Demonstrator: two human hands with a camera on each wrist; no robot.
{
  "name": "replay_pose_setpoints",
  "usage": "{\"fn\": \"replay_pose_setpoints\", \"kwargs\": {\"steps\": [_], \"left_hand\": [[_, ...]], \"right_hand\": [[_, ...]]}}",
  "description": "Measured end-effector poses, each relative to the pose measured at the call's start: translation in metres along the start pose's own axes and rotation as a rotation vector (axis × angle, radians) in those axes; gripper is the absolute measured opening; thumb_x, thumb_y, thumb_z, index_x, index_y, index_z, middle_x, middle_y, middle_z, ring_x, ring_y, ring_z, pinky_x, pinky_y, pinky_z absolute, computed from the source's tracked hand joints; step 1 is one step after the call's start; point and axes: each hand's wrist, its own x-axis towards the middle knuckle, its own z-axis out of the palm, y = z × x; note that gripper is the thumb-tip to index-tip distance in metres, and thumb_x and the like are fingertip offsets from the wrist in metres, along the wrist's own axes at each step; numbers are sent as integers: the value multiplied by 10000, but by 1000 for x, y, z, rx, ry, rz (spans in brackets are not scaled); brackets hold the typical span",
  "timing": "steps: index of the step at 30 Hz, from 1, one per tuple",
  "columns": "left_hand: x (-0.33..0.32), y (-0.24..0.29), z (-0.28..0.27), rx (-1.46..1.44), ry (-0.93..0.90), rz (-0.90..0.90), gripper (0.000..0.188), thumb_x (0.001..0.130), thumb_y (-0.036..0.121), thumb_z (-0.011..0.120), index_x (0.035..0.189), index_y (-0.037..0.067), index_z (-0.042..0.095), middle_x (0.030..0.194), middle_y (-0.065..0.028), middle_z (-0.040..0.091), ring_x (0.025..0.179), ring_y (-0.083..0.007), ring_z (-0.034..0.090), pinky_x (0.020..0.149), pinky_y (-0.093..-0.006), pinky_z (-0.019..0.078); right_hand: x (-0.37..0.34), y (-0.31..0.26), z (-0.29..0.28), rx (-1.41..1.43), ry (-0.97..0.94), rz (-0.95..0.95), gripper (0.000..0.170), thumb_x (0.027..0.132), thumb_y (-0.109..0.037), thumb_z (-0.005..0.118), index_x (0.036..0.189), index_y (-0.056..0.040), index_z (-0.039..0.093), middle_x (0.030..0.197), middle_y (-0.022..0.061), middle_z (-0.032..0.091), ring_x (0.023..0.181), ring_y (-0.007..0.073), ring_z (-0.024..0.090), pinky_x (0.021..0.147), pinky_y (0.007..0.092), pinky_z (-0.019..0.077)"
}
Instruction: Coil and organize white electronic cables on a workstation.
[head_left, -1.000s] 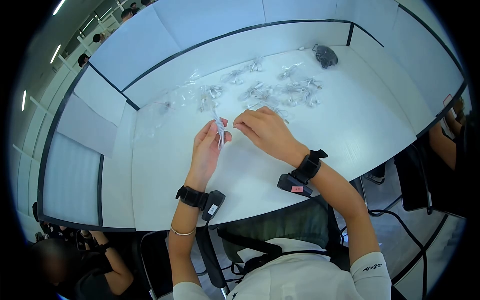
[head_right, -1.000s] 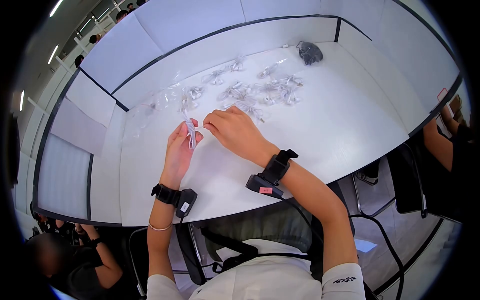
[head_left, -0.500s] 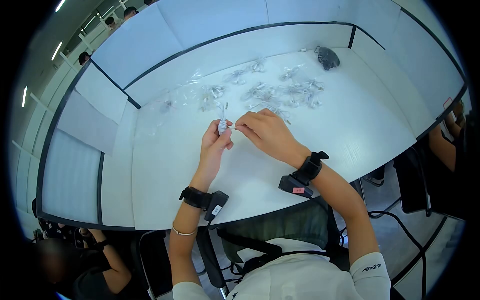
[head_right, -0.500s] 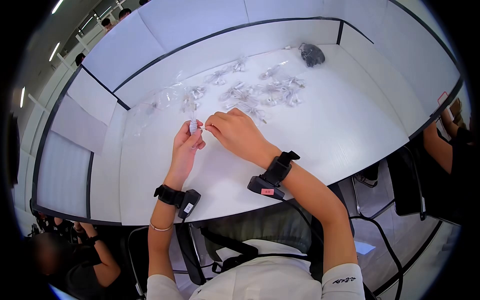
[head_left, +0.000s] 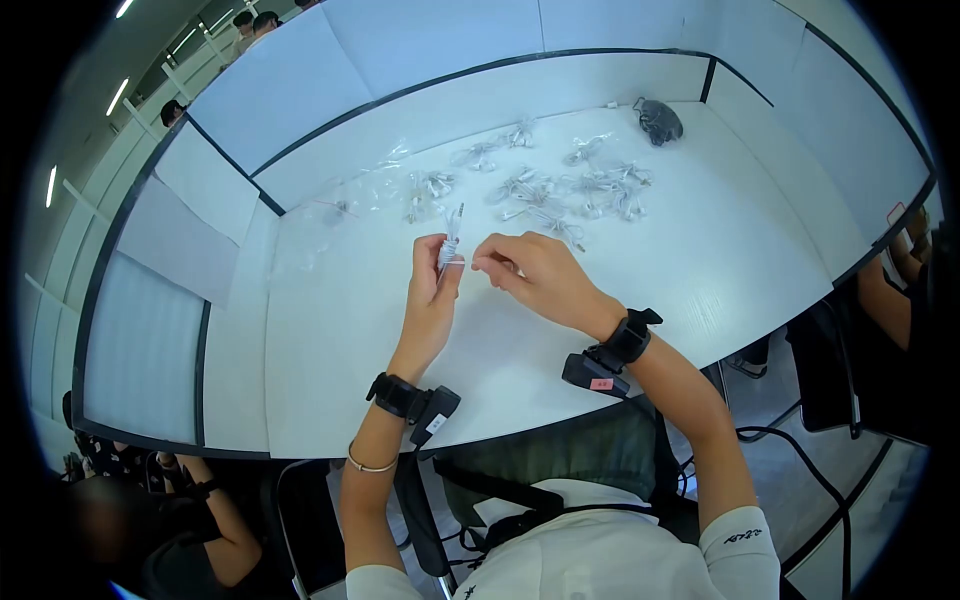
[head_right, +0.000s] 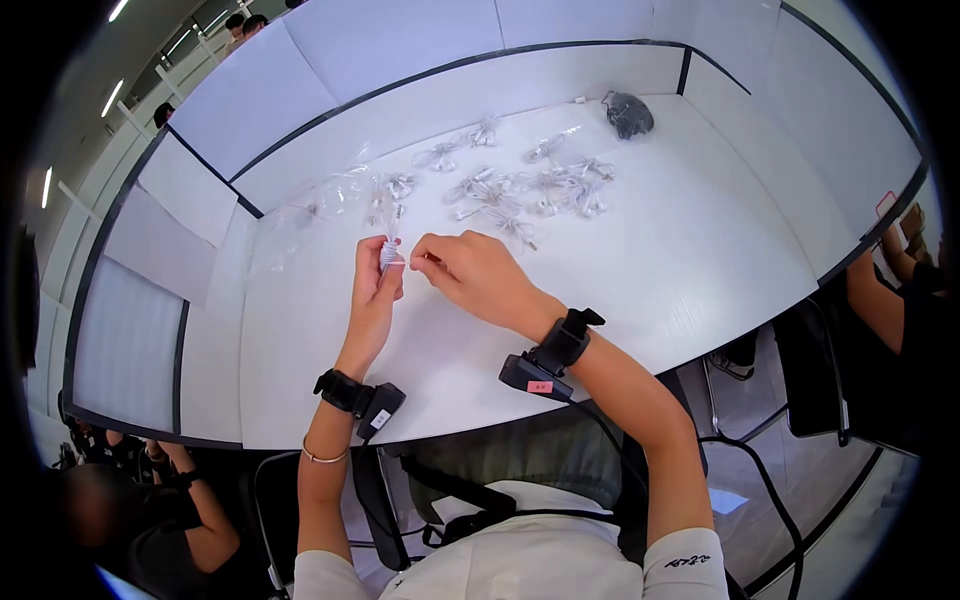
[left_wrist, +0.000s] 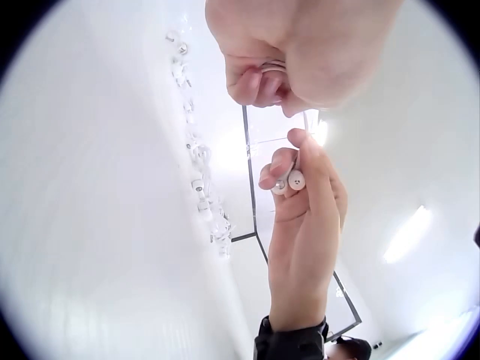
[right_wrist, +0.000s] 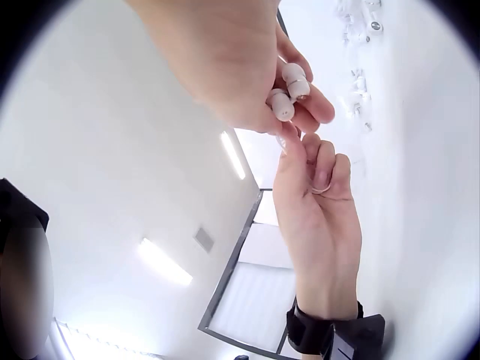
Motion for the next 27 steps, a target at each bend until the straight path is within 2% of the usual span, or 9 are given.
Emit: {"fn": "replay_pose_setpoints", "kwargs": {"steps": [6, 9, 12, 13, 16, 17, 23, 26, 27], "left_hand": [[2, -1, -2, -12, 32, 18, 189, 945, 164, 491, 1020, 44, 367, 879, -24, 462, 675, -50, 374, 566, -210, 335], [1, 3, -1, -56, 64, 13, 190, 941, 169, 505, 1002, 40, 380, 824, -21, 468, 622, -41, 373, 532, -205, 330], [3, 2, -4, -151, 9, -39, 185, 936, 180, 523, 961, 45, 400, 759, -14, 462, 589, -36, 380, 512, -202, 335], [4, -1, -5, -177, 25, -7, 193, 924, 197, 551, 953, 21, 480, 760, -16, 498, 639, -53, 455, 564, -213, 391], [5, 6, -3, -98, 137, 38, 232, 911, 216, 579, 978, -5, 558, 843, -27, 550, 736, -84, 514, 655, -242, 436], [5, 4, -5, -108, 143, 25, 275, 892, 220, 605, 1036, -14, 600, 947, -38, 587, 829, -107, 532, 737, -267, 444], [5, -4, -9, -302, 15, -42, 320, 854, 176, 646, 1110, -9, 592, 958, -45, 591, 826, -107, 526, 753, -258, 432], [2, 8, -5, -416, 57, -98, 233, 816, 162, 688, 978, 6, 625, 897, -32, 593, 779, -102, 535, 744, -254, 430], [3, 5, -7, -430, 5, -91, 214, 798, 163, 706, 928, 16, 619, 887, -29, 597, 770, -100, 544, 734, -249, 435]], "right_hand": [[-3, -14, -3, 219, -152, 158, 141, 901, -159, 530, 904, -35, 597, 633, 50, 606, 572, 149, 592, 553, 249, 424], [-4, -7, 2, 236, -115, 12, 151, 901, -165, 530, 902, -31, 600, 641, 52, 609, 607, 131, 593, 570, 242, 420], [-3, -8, -1, 363, -224, 181, 178, 912, -187, 525, 890, -31, 608, 647, 34, 589, 636, 112, 574, 587, 236, 419], [-3, -6, 0, 436, -223, 206, 185, 910, -190, 526, 870, -28, 608, 647, 31, 583, 626, 107, 565, 579, 238, 426], [-2, 5, 4, 616, -255, 272, 205, 918, -204, 517, 857, -29, 606, 669, 15, 558, 622, 94, 541, 584, 240, 448], [-1, 8, 4, 648, -287, 288, 206, 930, -212, 506, 885, -36, 603, 688, 4, 544, 638, 90, 535, 605, 238, 456], [2, 15, 9, 852, -236, 397, 214, 916, -254, 543, 961, -44, 552, 770, -7, 546, 700, 68, 528, 662, 255, 501], [3, 11, 6, 900, -215, 435, 216, 890, -265, 585, 934, -58, 541, 738, -3, 541, 671, 58, 521, 635, 243, 494], [3, 11, 5, 909, -212, 449, 213, 889, -265, 587, 929, -61, 540, 724, -5, 536, 661, 57, 519, 623, 237, 490]]}}
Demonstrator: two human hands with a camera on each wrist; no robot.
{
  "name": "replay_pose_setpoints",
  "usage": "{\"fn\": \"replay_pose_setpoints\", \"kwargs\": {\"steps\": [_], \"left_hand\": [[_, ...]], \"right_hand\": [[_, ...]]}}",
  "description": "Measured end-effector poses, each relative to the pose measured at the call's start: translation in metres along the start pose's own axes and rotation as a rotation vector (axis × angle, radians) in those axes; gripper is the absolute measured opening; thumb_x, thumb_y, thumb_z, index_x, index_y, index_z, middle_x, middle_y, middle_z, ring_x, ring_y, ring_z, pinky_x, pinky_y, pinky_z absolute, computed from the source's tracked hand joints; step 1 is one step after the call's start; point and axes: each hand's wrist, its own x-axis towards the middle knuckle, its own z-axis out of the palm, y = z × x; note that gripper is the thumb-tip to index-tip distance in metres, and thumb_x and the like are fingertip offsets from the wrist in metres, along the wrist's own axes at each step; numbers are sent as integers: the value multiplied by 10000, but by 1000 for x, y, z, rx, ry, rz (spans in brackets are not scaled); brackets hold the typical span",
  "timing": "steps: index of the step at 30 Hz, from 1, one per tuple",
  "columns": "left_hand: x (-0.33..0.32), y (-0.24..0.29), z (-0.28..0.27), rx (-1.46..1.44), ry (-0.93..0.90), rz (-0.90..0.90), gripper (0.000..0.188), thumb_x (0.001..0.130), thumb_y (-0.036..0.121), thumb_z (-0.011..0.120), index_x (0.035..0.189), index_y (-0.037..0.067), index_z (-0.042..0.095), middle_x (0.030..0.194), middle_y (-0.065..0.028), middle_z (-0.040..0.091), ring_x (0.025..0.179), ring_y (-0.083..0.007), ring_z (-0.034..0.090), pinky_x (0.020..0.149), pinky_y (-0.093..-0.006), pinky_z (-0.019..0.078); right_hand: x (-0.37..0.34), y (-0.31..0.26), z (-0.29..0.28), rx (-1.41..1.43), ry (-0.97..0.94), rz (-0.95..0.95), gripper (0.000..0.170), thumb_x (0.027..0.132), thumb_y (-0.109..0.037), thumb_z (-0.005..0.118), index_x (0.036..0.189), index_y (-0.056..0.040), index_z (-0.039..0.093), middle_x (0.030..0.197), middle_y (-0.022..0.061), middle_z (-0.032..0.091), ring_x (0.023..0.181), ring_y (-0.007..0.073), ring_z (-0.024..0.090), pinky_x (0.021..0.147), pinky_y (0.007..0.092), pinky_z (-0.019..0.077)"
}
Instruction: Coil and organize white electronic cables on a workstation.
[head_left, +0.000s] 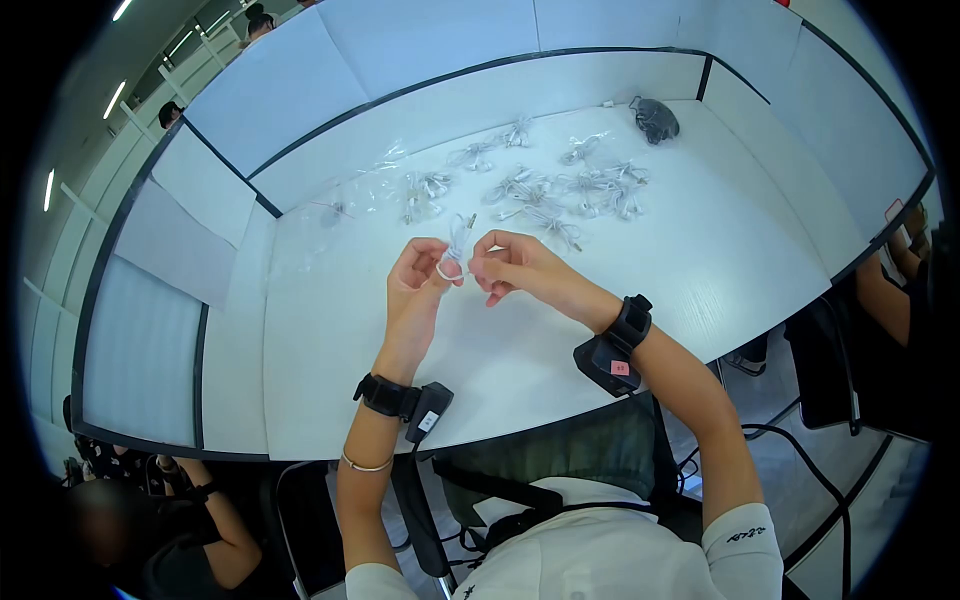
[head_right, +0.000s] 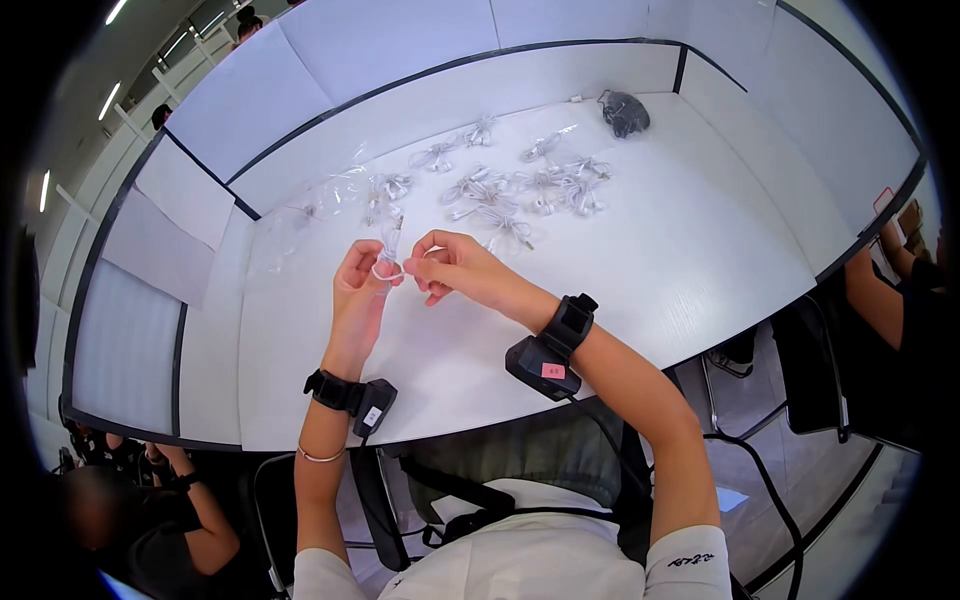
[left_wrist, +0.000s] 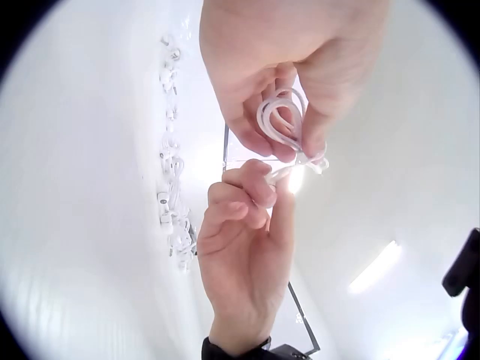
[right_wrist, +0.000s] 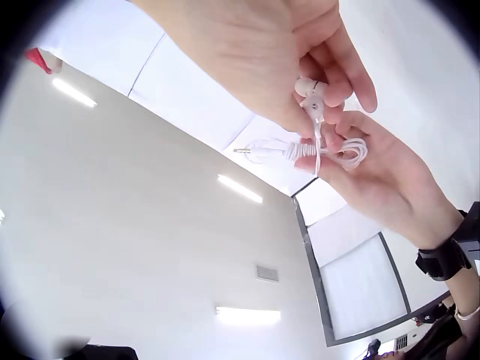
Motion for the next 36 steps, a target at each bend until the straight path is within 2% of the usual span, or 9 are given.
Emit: {"fn": "replay_pose_setpoints", "kwargs": {"steps": [5, 8, 13, 17, 20, 23, 26, 29, 36], "left_hand": [[-1, 1, -6, 65, -255, -93, 230, 724, 147, 771, 752, 53, 563, 854, -20, 616, 761, -102, 591, 696, -233, 466], [-2, 9, -5, 190, -285, -145, 198, 689, 84, 781, 765, 38, 603, 837, -38, 631, 812, -132, 610, 721, -250, 489], [-2, 16, -4, 281, -357, -171, 172, 682, 47, 765, 782, 21, 627, 817, -56, 645, 808, -133, 613, 739, -257, 494], [-1, 16, -7, 360, -282, -201, 168, 691, 53, 756, 790, 19, 624, 807, -58, 647, 766, -125, 620, 722, -254, 496], [2, 6, -15, 347, -252, -173, 199, 699, 66, 752, 839, 19, 620, 803, -57, 645, 746, -118, 621, 711, -249, 496], [3, 4, -15, 286, -219, -160, 250, 709, 80, 748, 906, 16, 609, 819, -57, 643, 757, -114, 617, 712, -244, 494], [4, 1, -12, 240, -169, -147, 311, 720, 101, 747, 980, 14, 601, 904, -68, 640, 811, -119, 611, 731, -247, 494], [3, 6, -6, 353, -56, -94, 319, 729, 92, 735, 1009, 11, 605, 942, -80, 641, 841, -128, 609, 743, -256, 498], [4, 0, -9, 267, -46, -42, 323, 765, 119, 731, 1034, -1, 599, 951, -80, 639, 807, -135, 626, 727, -247, 506]], "right_hand": [[2, 4, -5, 9, -27, -27, 222, 867, -261, 629, 879, -50, 561, 643, 13, 577, 573, 61, 526, 524, 225, 452], [-2, -3, -3, -119, 19, 37, 229, 870, -273, 629, 832, -50, 592, 656, 27, 620, 543, 53, 512, 508, 205, 408], [2, 9, -7, -149, -42, -65, 245, 875, -282, 618, 899, -39, 598, 682, 15, 601, 605, 45, 513, 544, 194, 372], [4, 16, -12, -248, -70, -117, 223, 879, -263, 596, 956, -53, 592, 710, 1, 554, 696, 64, 516, 594, 200, 384], [-3, 3, -7, -427, -60, -173, 213, 906, -233, 556, 1032, -62, 570, 808, 8, 544, 732, 74, 507, 644, 231, 407], [-4, 1, -2, -472, 11, -230, 245, 894, -186, 566, 1102, -61, 541, 860, 21, 541, 775, 100, 545, 741, 258, 445], [-1, 8, -3, -382, 64, -307, 312, 838, -172, 604, 1124, -74, 525, 896, 75, 565, 823, 159, 564, 790, 302, 460], [-1, 6, -2, -376, 94, -413, 380, 819, -163, 625, 1171, -86, 507, 945, 89, 583, 901, 172, 574, 827, 313, 449], [0, 3, -1, -396, 112, -375, 337, 805, -165, 645, 1107, -42, 557, 1007, 74, 604, 931, 143, 573, 833, 287, 444]]}}
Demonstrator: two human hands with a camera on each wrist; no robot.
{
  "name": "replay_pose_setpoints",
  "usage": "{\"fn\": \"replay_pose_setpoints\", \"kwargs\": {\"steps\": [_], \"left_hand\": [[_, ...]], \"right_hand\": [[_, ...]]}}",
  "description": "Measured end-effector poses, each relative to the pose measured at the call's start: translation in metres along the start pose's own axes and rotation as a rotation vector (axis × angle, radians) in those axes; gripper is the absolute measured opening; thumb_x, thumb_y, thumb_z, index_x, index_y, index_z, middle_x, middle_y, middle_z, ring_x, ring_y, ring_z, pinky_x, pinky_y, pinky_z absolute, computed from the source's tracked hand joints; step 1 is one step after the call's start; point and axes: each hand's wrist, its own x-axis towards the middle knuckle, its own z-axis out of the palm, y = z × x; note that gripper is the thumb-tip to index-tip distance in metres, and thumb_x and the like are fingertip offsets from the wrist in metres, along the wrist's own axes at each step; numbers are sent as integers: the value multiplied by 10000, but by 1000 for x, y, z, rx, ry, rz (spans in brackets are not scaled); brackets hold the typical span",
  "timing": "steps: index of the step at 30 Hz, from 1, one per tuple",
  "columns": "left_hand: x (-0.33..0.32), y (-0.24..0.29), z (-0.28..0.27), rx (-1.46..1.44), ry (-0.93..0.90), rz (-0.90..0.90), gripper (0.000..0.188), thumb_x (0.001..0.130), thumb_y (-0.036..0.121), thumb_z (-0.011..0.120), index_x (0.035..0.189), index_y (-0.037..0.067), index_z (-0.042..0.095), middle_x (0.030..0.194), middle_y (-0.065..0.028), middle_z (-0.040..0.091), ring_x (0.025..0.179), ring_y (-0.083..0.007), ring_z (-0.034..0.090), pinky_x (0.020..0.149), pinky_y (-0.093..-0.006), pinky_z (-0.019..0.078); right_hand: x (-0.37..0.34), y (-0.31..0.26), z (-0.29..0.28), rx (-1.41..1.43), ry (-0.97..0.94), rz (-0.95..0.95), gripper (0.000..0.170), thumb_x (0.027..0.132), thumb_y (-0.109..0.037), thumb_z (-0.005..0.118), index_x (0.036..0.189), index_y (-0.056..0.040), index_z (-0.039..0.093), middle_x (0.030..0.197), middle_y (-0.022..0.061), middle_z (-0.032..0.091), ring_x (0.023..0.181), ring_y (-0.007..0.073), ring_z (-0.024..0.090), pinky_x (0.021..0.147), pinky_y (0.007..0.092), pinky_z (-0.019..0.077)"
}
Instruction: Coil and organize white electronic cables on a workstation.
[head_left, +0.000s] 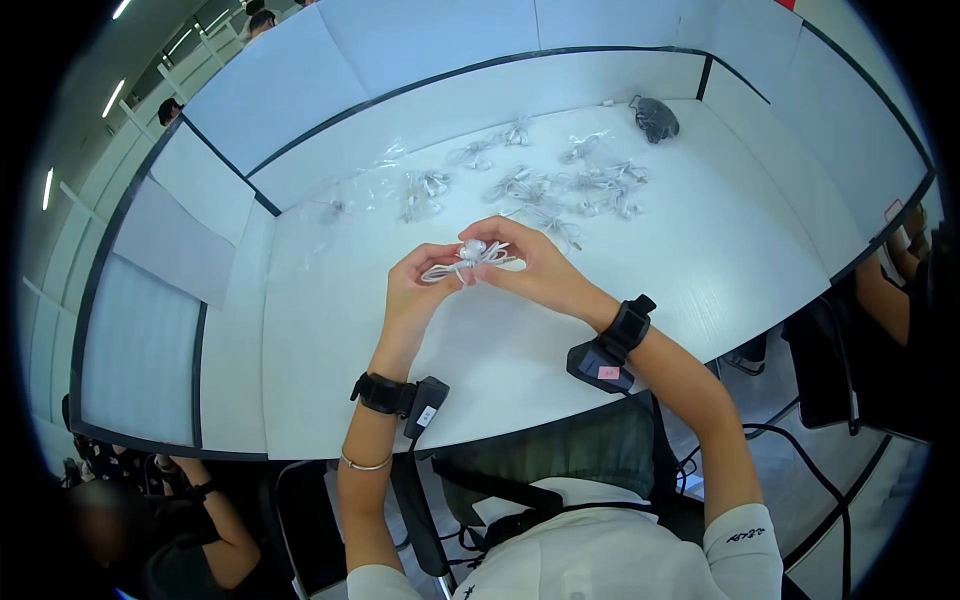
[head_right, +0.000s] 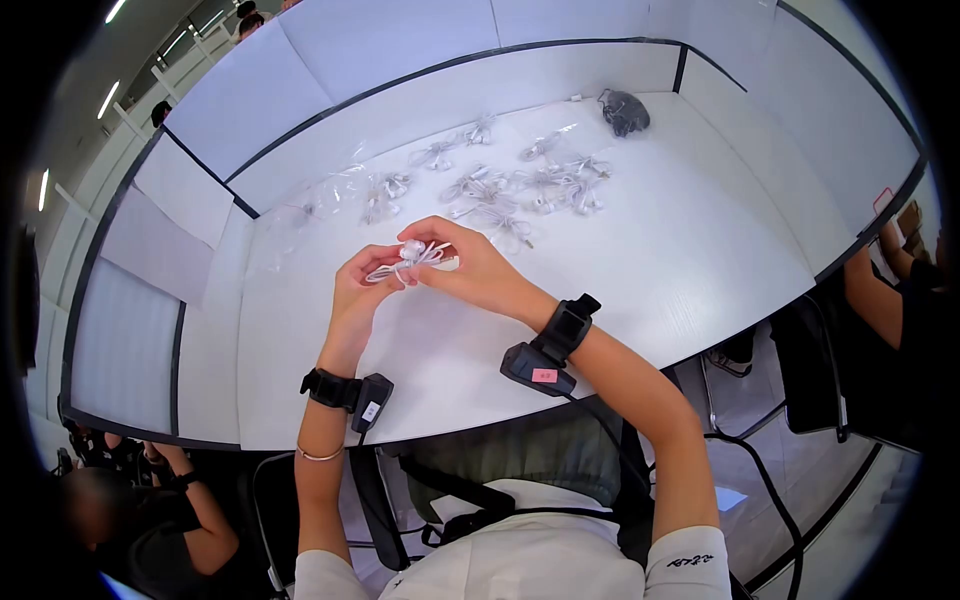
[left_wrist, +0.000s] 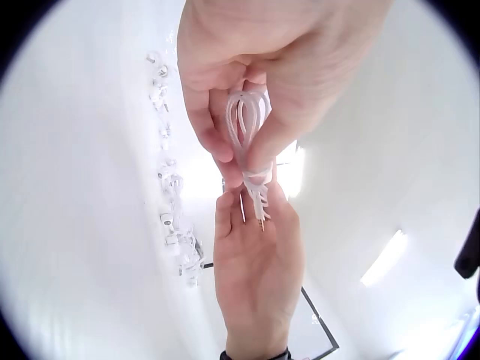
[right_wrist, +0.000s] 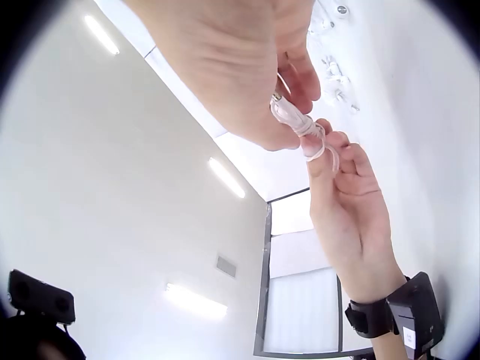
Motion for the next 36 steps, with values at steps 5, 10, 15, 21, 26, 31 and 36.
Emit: {"fn": "replay_pose_setpoints", "kwargs": {"steps": [5, 10, 15, 21, 26, 31, 36], "left_hand": [[-5, 12, 9, 68, 29, -46, 280, 776, 123, 728, 986, -2, 592, 893, -76, 627, 733, -138, 628, 680, -249, 507], [-4, 6, 7, -6, -8, 4, 221, 779, 121, 726, 884, 7, 569, 853, -82, 629, 725, -138, 624, 667, -250, 505], [-4, 4, 7, -19, -18, 49, 186, 785, 97, 708, 860, 5, 565, 834, -94, 632, 709, -132, 616, 660, -253, 502], [-5, 8, 5, -8, -47, 14, 171, 774, 100, 691, 830, 25, 548, 809, -76, 622, 684, -139, 594, 661, -255, 474], [-4, 8, 5, -1, -17, 35, 176, 775, 117, 698, 817, 29, 551, 773, -68, 620, 663, -132, 580, 645, -257, 464], [-3, 7, 6, -2, 28, 89, 161, 777, 90, 695, 817, 29, 551, 778, -66, 619, 666, -129, 579, 647, -254, 460], [-3, 2, 3, 35, 127, 176, 151, 772, 39, 696, 839, -2, 567, 769, -84, 632, 698, -112, 599, 664, -241, 479]], "right_hand": [[1, 8, 0, 90, -6, 85, 316, 822, -193, 637, 1095, -52, 561, 955, 38, 578, 861, 100, 552, 788, 250, 442], [3, 4, -3, 218, -60, 165, 318, 850, -251, 626, 1097, -64, 556, 914, 16, 548, 814, 71, 535, 756, 234, 438], [2, -4, -5, 238, -169, 199, 343, 854, -287, 638, 1103, -75, 537, 902, 10, 554, 810, 60, 529, 744, 222, 433], [1, 1, -8, 208, -206, 214, 311, 835, -246, 668, 1041, -61, 527, 886, 14, 564, 830, 65, 542, 727, 217, 440], [1, 11, -13, 163, -243, 259, 305, 848, -252, 661, 1039, -59, 521, 929, 39, 574, 828, 84, 557, 744, 220, 454], [0, 11, -13, 143, -299, 282, 363, 855, -343, 633, 972, -9, 554, 884, 71, 610, 766, 119, 579, 705, 269, 479], [-4, 20, -6, -70, -391, 238, 472, 836, -453, 610, 912, 13, 621, 860, 92, 635, 786, 171, 610, 726, 292, 481]]}}
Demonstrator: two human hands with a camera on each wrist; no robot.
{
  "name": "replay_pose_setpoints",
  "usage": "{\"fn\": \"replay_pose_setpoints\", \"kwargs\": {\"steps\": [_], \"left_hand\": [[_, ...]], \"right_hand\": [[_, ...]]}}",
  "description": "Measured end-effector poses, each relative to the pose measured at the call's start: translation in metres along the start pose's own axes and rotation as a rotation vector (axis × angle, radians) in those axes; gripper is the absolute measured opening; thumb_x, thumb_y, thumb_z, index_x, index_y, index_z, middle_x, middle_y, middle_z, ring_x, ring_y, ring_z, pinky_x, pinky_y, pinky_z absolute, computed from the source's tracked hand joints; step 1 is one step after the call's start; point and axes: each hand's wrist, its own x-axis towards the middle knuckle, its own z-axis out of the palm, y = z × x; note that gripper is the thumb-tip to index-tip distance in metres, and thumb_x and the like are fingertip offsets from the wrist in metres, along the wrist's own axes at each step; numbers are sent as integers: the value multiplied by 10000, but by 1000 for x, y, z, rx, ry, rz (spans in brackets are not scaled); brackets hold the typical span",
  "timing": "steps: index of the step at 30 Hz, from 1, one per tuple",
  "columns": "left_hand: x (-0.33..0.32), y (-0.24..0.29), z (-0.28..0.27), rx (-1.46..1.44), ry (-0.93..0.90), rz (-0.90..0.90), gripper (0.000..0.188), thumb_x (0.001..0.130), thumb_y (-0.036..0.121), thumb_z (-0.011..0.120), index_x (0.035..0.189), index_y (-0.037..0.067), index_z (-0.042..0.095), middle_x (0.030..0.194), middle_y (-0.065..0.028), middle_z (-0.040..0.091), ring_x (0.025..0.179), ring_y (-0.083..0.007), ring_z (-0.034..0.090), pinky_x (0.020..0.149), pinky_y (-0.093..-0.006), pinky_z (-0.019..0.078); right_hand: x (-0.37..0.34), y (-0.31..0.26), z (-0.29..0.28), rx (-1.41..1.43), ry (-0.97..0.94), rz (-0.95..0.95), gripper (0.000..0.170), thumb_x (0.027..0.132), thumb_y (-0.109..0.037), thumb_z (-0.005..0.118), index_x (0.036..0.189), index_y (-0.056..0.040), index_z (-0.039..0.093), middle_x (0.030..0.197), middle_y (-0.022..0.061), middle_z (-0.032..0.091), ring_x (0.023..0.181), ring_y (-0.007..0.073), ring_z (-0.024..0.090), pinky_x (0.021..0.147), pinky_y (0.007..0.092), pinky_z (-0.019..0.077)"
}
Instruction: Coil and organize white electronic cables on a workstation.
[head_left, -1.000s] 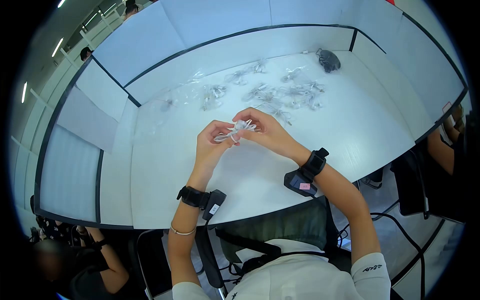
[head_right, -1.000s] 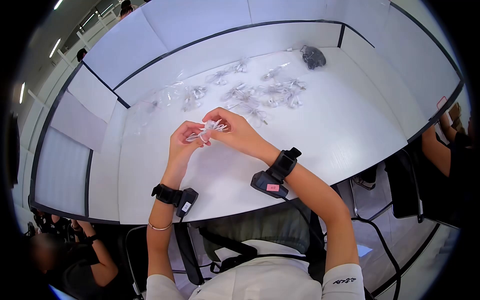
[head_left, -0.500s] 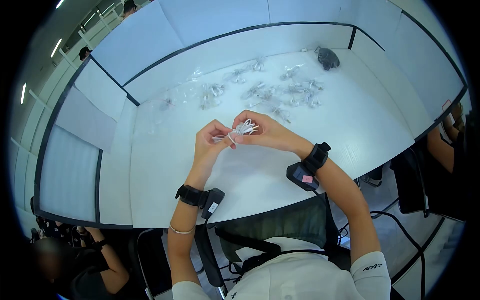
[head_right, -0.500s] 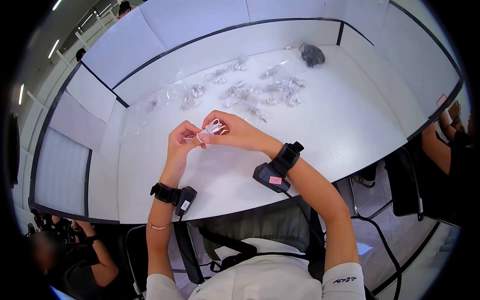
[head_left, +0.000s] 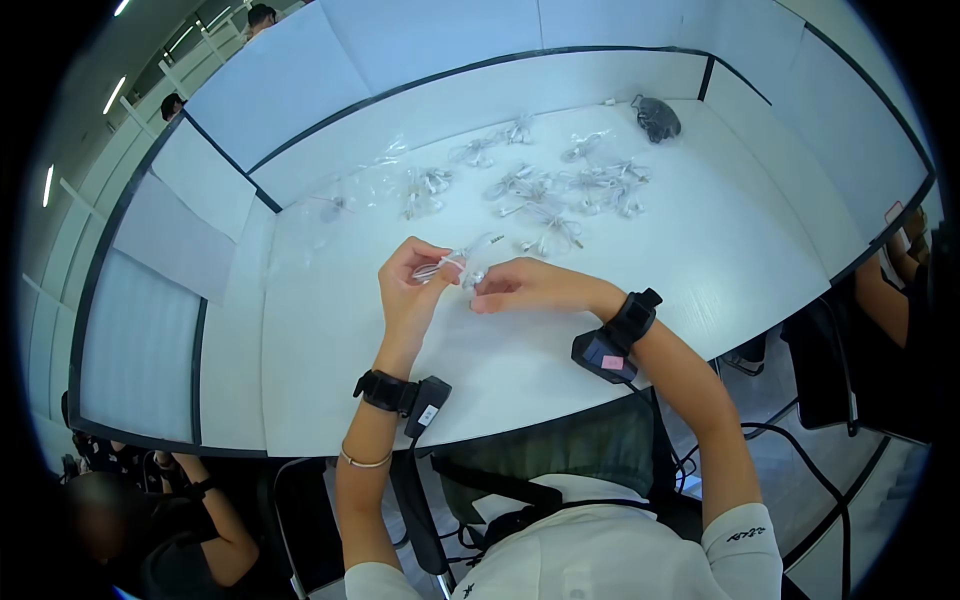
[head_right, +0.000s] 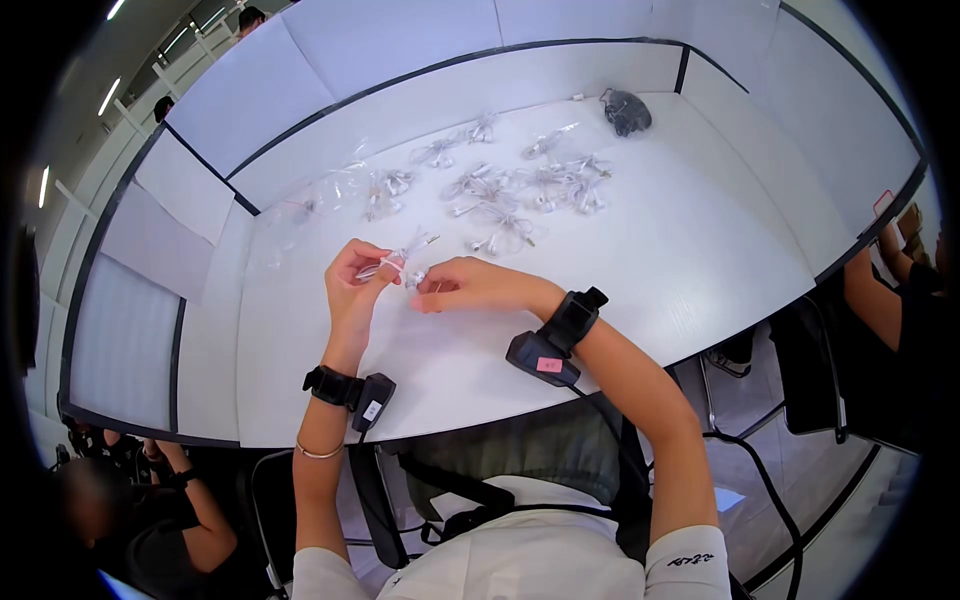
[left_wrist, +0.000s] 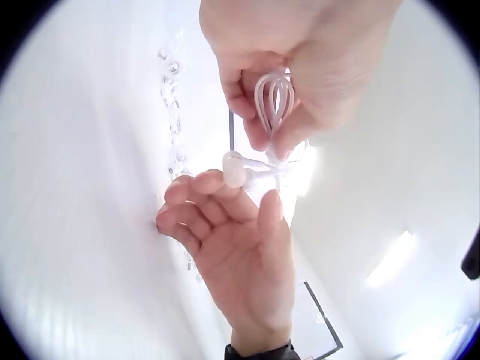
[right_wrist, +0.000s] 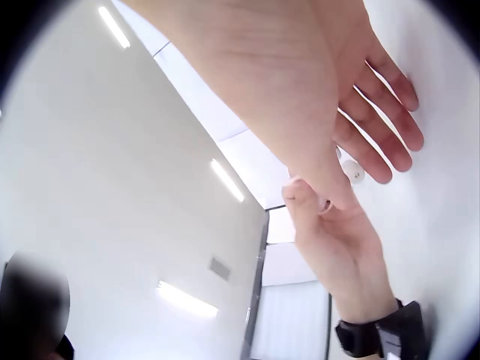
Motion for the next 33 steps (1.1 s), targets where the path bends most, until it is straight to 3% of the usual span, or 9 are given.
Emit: {"fn": "replay_pose_setpoints", "kwargs": {"steps": [2, 5, 8, 11, 16, 21, 24, 30, 33], "left_hand": [[1, -3, 1, 46, 35, 57, 137, 771, 29, 691, 823, -9, 570, 771, -77, 634, 707, -111, 600, 667, -238, 478], [-1, -1, 2, 215, 118, 144, 130, 769, 25, 690, 796, -18, 571, 767, -69, 634, 710, -108, 599, 668, -235, 476], [-1, -1, 5, 361, 189, 247, 121, 765, 18, 688, 783, -18, 574, 754, -72, 631, 697, -115, 598, 663, -241, 475], [-1, 0, 6, 461, 214, 316, 110, 757, -1, 681, 790, -11, 576, 737, -83, 618, 682, -135, 602, 653, -246, 474], [-4, 1, 10, 559, 200, 429, 127, 727, -38, 668, 806, 2, 576, 737, -90, 577, 663, -199, 605, 630, -265, 474], [-4, -2, 9, 632, 159, 503, 186, 669, -69, 668, 804, 15, 572, 749, -82, 551, 669, -238, 587, 605, -298, 472], [-3, -4, 10, 689, 170, 532, 189, 666, -99, 657, 800, -5, 563, 735, -91, 559, 663, -213, 588, 628, -272, 481], [-4, -1, 13, 827, 165, 592, 187, 677, -83, 665, 807, 4, 561, 744, -91, 576, 667, -238, 598, 629, -281, 486], [-4, -2, 16, 711, 172, 568, 164, 727, -42, 658, 836, 8, 547, 769, -109, 600, 680, -251, 611, 616, -293, 480]], "right_hand": [[-5, -8, 0, -143, 54, 54, 502, 800, -487, 626, 892, 6, 630, 867, 124, 646, 822, 213, 625, 732, 306, 483], [-6, -19, 0, -327, 208, 116, 372, 830, -356, 644, 980, -19, 596, 917, 99, 619, 813, 180, 602, 715, 297, 481], [-7, -23, 5, -533, 585, -21, 367, 805, -293, 660, 1062, -60, 542, 967, 61, 571, 789, 183, 575, 688, 298, 475], [-6, -29, 1, -525, 663, -151, 388, 793, -233, 662, 1115, -99, 491, 984, 30, 524, 781, 168, 546, 669, 291, 465], [-5, -36, 10, -395, 561, -269, 158, 818, -174, 636, 934, -82, 580, 879, 29, 541, 778, 159, 539, 683, 283, 454], [-1, -32, 21, -401, 517, -253, 181, 828, -226, 640, 888, -61, 598, 896, 49, 568, 798, 196, 554, 716, 294, 449], [4, -21, 24, -389, 540, -307, 203, 835, -232, 635, 871, -36, 592, 885, 64, 578, 785, 205, 554, 716, 308, 447], [11, -12, 21, -64, 435, -206, 186, 896, -200, 562, 868, -16, 567, 775, 59, 557, 674, 121, 504, 654, 266, 443], [6, -23, 21, 36, 349, -49, 200, 915, -199, 523, 850, -12, 551, 661, 94, 537, 570, 154, 508, 564, 295, 419]]}}
